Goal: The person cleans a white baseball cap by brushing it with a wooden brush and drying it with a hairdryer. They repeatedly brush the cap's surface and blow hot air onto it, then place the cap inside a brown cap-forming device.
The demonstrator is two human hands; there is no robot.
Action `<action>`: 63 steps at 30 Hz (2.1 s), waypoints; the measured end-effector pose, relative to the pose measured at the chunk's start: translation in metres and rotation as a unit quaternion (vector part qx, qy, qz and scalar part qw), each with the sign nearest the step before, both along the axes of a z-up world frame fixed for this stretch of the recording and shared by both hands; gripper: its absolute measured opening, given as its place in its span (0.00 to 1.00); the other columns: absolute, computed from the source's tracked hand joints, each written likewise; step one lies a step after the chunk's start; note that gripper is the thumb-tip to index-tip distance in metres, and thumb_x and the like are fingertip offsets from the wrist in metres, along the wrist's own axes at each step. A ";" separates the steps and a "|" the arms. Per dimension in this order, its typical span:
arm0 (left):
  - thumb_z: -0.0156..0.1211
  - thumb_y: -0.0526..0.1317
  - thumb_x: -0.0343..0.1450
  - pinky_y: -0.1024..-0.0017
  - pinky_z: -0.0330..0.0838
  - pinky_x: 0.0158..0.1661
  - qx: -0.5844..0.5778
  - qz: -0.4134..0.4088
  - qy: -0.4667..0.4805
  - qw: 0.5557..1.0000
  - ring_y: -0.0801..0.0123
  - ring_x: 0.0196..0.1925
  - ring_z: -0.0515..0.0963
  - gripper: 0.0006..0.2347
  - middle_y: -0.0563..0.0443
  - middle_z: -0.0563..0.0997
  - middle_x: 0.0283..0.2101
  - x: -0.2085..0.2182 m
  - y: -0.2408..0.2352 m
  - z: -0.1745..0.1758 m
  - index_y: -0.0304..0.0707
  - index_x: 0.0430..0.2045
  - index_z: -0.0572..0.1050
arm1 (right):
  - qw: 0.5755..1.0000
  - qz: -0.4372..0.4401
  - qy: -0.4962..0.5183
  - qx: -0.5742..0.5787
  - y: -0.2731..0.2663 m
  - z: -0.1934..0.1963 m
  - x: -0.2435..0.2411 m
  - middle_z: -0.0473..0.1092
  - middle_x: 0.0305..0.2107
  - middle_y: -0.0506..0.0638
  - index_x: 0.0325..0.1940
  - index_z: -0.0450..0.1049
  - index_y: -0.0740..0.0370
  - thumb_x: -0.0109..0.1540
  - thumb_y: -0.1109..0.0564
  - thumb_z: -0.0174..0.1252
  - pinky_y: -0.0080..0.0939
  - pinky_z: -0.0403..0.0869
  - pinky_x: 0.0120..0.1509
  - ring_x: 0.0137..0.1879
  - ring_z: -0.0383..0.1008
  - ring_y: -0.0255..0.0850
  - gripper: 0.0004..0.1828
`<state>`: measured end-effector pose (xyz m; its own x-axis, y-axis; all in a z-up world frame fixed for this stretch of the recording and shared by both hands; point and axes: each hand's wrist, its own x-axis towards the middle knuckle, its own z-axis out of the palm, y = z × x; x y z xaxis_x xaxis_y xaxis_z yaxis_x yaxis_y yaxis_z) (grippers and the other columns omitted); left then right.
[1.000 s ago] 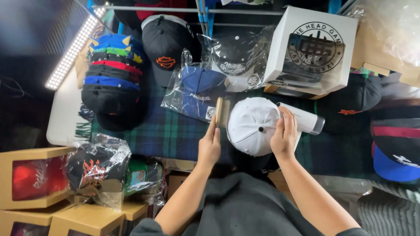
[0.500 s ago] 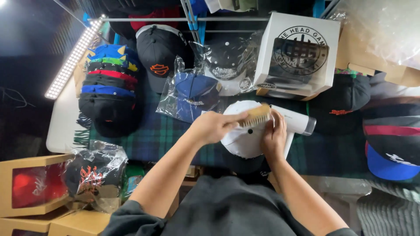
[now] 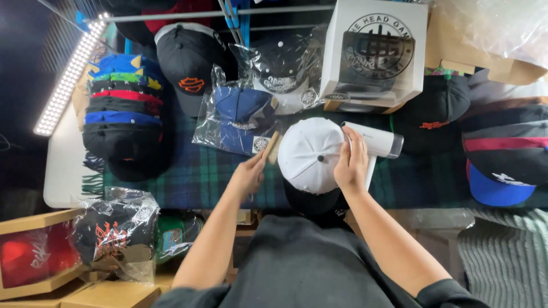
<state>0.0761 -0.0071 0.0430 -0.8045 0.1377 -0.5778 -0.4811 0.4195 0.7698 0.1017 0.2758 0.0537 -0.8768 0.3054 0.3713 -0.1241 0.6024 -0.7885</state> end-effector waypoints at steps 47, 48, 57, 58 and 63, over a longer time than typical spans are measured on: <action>0.56 0.41 0.75 0.60 0.69 0.20 -0.239 0.223 0.316 0.891 0.55 0.22 0.72 0.23 0.52 0.69 0.31 0.285 0.269 -0.090 0.57 0.68 0.63 | 0.871 0.427 -0.044 0.236 0.015 0.036 -0.099 0.73 0.57 0.51 0.59 0.75 0.56 0.66 0.51 0.46 0.56 0.67 0.62 0.63 0.68 0.52 0.21; 0.52 0.46 0.76 0.67 0.70 0.21 -0.330 0.242 0.352 0.842 0.60 0.22 0.72 0.15 0.54 0.67 0.28 0.270 0.252 -0.085 0.56 0.58 0.71 | 0.871 0.430 0.003 0.238 0.019 0.028 -0.102 0.74 0.55 0.52 0.59 0.76 0.56 0.68 0.51 0.49 0.53 0.68 0.65 0.62 0.71 0.52 0.18; 0.46 0.44 0.78 0.63 0.75 0.23 -0.382 0.355 0.332 0.786 0.55 0.24 0.76 0.18 0.48 0.70 0.26 0.232 0.246 -0.081 0.47 0.64 0.67 | 0.869 0.430 0.062 0.236 0.021 0.016 -0.110 0.76 0.52 0.52 0.59 0.78 0.54 0.69 0.51 0.52 0.49 0.68 0.69 0.60 0.74 0.51 0.17; 0.44 0.45 0.77 0.57 0.76 0.23 -0.299 0.315 0.327 0.839 0.49 0.24 0.77 0.24 0.46 0.69 0.25 0.237 0.278 -0.086 0.53 0.72 0.58 | 0.867 0.429 0.071 0.243 0.021 0.014 -0.112 0.76 0.52 0.52 0.59 0.78 0.54 0.69 0.51 0.53 0.49 0.68 0.68 0.60 0.74 0.50 0.17; 0.40 0.44 0.78 0.62 0.69 0.45 -0.095 0.282 0.291 0.909 0.54 0.47 0.71 0.21 0.42 0.67 0.47 0.248 0.289 -0.015 0.46 0.69 0.58 | 0.871 0.421 0.058 0.246 0.022 0.013 -0.111 0.76 0.52 0.52 0.59 0.79 0.54 0.69 0.51 0.53 0.47 0.68 0.69 0.60 0.74 0.49 0.17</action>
